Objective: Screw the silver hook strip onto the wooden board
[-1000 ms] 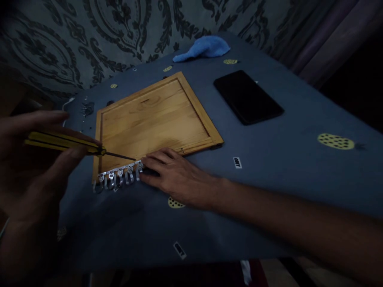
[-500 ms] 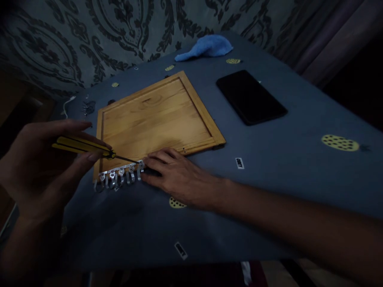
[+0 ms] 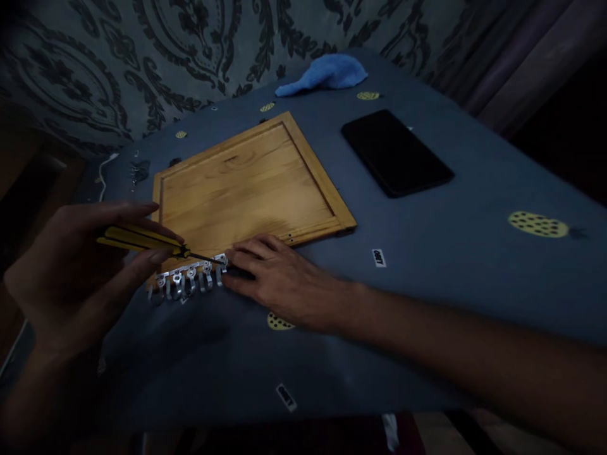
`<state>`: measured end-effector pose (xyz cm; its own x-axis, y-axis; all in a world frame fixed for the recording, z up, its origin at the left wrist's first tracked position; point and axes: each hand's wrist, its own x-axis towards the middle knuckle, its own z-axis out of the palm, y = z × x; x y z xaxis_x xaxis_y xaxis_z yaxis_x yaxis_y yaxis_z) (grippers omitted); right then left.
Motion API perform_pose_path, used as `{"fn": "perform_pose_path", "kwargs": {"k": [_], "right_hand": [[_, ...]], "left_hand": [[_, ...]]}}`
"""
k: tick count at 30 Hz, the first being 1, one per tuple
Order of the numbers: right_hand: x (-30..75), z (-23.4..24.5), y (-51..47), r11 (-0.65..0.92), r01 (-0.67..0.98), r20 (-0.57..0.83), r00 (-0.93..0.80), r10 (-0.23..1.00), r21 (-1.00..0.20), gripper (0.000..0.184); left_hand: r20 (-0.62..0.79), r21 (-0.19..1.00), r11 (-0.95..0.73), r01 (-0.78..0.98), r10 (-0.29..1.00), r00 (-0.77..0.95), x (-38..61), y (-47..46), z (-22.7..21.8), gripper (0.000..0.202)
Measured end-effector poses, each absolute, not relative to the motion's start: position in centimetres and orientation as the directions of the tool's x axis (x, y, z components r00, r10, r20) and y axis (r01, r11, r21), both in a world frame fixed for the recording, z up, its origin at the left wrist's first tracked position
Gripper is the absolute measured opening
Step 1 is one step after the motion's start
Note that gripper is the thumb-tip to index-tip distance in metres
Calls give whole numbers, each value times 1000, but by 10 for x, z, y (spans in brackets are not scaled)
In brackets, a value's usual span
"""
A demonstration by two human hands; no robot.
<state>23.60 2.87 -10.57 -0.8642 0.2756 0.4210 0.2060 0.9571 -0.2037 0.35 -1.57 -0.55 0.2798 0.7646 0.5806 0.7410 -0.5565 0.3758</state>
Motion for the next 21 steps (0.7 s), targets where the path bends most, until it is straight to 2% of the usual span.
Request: {"fn": "perform_pose_path", "kwargs": {"k": [6,12,17,21], "right_hand": [[236,-106,29,958,214,427,-860,278,-193,34],[236,-108,29,959,201,442,-855,270,-198,35],[236,-105,29,958,214,426,-862,276,-189,34],[236,-106,28,959,206,434,-859,272,-193,35]], "left_hand": [[545,380,-568,730,775,319,5,-17,-5,45],[580,294,-541,788,756,303,11,-21,-3,39],[529,318,-532,785,787,318,8,-21,1,40],[508,350,-606,715,764,399,5,-20,5,47]]}}
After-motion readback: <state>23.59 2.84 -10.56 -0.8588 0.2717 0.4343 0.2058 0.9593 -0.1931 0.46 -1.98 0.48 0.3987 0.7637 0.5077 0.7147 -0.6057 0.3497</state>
